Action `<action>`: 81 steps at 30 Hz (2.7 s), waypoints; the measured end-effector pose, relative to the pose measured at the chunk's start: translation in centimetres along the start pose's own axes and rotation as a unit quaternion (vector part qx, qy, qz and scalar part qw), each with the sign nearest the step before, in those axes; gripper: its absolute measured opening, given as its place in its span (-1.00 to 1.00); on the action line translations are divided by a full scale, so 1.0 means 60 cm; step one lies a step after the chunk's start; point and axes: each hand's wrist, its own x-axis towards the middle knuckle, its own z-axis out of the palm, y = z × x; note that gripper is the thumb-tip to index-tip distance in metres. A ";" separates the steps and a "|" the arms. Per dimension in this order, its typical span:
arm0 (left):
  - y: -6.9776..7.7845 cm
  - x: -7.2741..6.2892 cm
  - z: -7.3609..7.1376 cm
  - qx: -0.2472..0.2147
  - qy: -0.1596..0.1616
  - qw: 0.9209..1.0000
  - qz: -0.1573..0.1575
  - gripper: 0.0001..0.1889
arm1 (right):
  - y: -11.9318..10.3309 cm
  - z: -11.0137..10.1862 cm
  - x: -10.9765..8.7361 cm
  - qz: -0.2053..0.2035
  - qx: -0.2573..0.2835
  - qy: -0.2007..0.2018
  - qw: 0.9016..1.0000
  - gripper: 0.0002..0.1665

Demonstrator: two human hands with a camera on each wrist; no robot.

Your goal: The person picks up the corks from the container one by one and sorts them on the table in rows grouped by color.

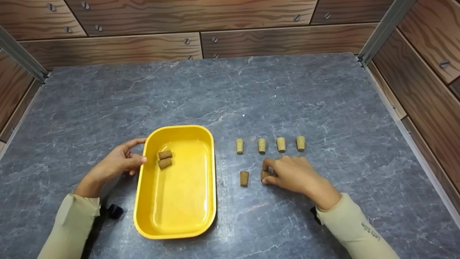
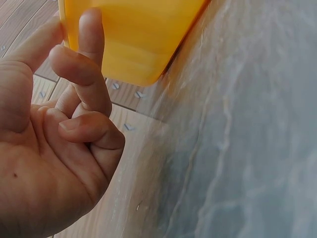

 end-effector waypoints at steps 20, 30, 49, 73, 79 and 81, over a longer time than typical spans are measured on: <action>-0.002 0.002 0.000 0.005 -0.008 1.000 0.003 -0.21 | 0.012 -0.007 -0.010 -0.009 0.005 -0.041 0.999 -0.45; -0.003 0.001 -0.001 -0.002 -0.008 1.000 0.003 -0.20 | 0.007 -0.008 -0.009 -0.002 -0.004 -0.005 1.000 -0.58; -0.001 0.001 -0.001 0.003 0.003 1.000 -0.007 -0.20 | -0.004 0.006 -0.010 0.008 -0.018 0.018 1.000 -0.56; -0.001 0.000 -0.002 -0.003 0.000 1.000 -0.001 -0.21 | -0.040 -0.046 -0.005 0.004 0.015 0.043 0.999 -0.46; -0.002 0.000 -0.002 0.003 -0.001 1.000 0.000 -0.22 | -0.064 -0.060 0.008 -0.024 0.018 0.073 0.997 -0.53; -0.001 0.000 -0.002 0.007 0.000 1.000 -0.001 -0.22 | -0.070 -0.063 0.012 -0.040 0.013 0.092 0.995 -0.54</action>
